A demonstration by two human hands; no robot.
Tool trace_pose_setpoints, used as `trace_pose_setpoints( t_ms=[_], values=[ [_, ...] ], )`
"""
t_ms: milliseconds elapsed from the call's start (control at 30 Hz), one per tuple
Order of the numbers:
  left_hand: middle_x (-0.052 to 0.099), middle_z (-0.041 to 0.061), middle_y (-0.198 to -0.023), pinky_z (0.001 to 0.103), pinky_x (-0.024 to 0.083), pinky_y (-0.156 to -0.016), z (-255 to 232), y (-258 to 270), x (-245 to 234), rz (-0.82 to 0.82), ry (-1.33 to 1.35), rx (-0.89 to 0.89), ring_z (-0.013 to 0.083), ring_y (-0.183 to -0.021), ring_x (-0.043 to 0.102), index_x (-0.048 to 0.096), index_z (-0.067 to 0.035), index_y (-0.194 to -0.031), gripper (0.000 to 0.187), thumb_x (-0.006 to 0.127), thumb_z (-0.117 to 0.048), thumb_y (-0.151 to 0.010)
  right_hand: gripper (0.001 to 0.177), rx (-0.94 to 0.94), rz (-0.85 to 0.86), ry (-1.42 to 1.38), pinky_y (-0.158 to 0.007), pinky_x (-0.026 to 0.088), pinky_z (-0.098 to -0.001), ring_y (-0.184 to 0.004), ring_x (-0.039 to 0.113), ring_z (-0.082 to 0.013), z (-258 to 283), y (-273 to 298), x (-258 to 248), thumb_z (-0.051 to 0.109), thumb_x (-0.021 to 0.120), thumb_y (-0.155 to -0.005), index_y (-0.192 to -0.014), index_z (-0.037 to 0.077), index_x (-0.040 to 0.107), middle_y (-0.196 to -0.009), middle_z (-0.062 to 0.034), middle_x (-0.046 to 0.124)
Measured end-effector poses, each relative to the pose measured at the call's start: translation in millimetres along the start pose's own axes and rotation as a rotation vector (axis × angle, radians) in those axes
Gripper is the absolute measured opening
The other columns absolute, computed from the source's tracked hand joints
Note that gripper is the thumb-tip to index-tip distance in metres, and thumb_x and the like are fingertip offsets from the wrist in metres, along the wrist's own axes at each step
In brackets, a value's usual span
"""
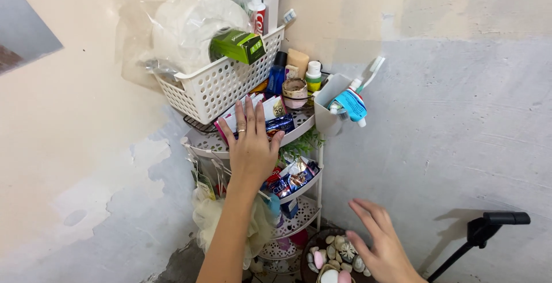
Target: Washing and scrubbing a plastic chair with soap and water in a bathroom.
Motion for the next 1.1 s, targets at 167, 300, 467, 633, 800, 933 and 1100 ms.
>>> trace_pose_setpoints(
  t_ms=[167,300,467,633,800,933,1100],
  values=[
    [0.037,0.024,-0.161,0.069,0.006,-0.121,-18.7,11.0,-28.7,-0.068,0.056,0.003,0.0392,-0.154,0.026,0.045,0.005,-0.149,0.068,0.061,-0.033,-0.095,0.062,0.199,0.093,-0.011,-0.106,0.043,-0.0404,-0.130,0.052,-0.0280,-108.3,72.9,33.9,0.016,0.077,-0.081,-0.141,0.012,0.060,-0.142,-0.0111,0.056],
    [0.056,0.016,-0.146,0.065,0.013,-0.122,-22.3,37.6,-53.8,-0.131,0.110,-0.029,0.0353,-0.146,0.042,0.058,-0.001,-0.136,0.049,0.063,-0.024,-0.094,0.046,0.250,0.091,0.128,-0.093,0.057,-0.0295,-0.098,0.071,-0.0136,-275.7,151.8,91.1,0.031,0.085,-0.073,-0.118,0.023,0.080,-0.093,0.0029,0.074],
    [0.068,0.009,-0.121,0.050,0.035,-0.115,-8.6,97.7,-75.1,-0.160,0.230,-0.200,0.0311,-0.122,0.059,0.068,-0.007,-0.118,0.031,0.071,-0.020,-0.090,0.041,0.208,0.187,0.078,-0.089,0.060,-0.0276,-0.089,0.075,-0.0118,-364.3,187.8,104.2,0.033,0.084,-0.075,-0.115,0.024,0.083,-0.085,0.0046,0.079],
    [0.070,0.009,-0.112,0.046,0.049,-0.096,-2.6,246.4,20.4,0.279,0.399,-0.487,0.0304,-0.112,0.063,0.077,-0.013,-0.090,0.014,0.079,-0.026,-0.084,0.037,0.416,0.295,-0.109,-0.090,0.062,-0.0273,-0.090,0.081,-0.0123,-382.5,242.1,99.5,0.030,0.081,-0.079,-0.114,0.020,0.083,-0.090,0.0015,0.082],
    [0.069,0.010,-0.115,0.046,0.050,-0.098,-4.3,482.4,179.4,0.480,0.457,-0.475,0.0303,-0.113,0.064,0.076,-0.013,-0.097,0.019,0.077,-0.028,-0.084,0.033,0.708,0.369,-0.297,-0.092,0.063,-0.0270,-0.091,0.086,-0.0129,-418.8,370.1,82.2,0.027,0.078,-0.084,-0.114,0.016,0.083,-0.095,-0.0017,0.085],
    [0.067,0.011,-0.117,0.045,0.051,-0.100,-50.2,584.7,209.7,0.711,0.519,-0.437,0.0303,-0.114,0.065,0.074,-0.014,-0.104,0.024,0.076,-0.029,-0.085,0.031,1.022,0.361,-0.188,-0.084,0.062,-0.0273,-0.089,0.081,-0.0124,-259.2,339.5,-5.7,0.034,0.072,-0.092,-0.113,0.013,0.081,-0.093,-0.0022,0.085],
    [0.066,0.012,-0.120,0.044,0.051,-0.102,-96.0,644.9,215.2,0.969,0.565,-0.408,0.0303,-0.116,0.066,0.073,-0.014,-0.112,0.032,0.074,-0.032,-0.086,0.030,1.006,0.247,-0.195,-0.079,0.061,-0.0281,-0.086,0.079,-0.0127,-221.8,372.1,-56.9,0.030,0.071,-0.090,-0.112,0.010,0.079,-0.093,-0.0030,0.087]
  ],
)
Point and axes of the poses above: each hand's wrist, its own y-axis away from the middle knuckle, its own x-axis out of the palm, z = x × y, the point moved 10 cm from there along -y, towards the middle knuckle
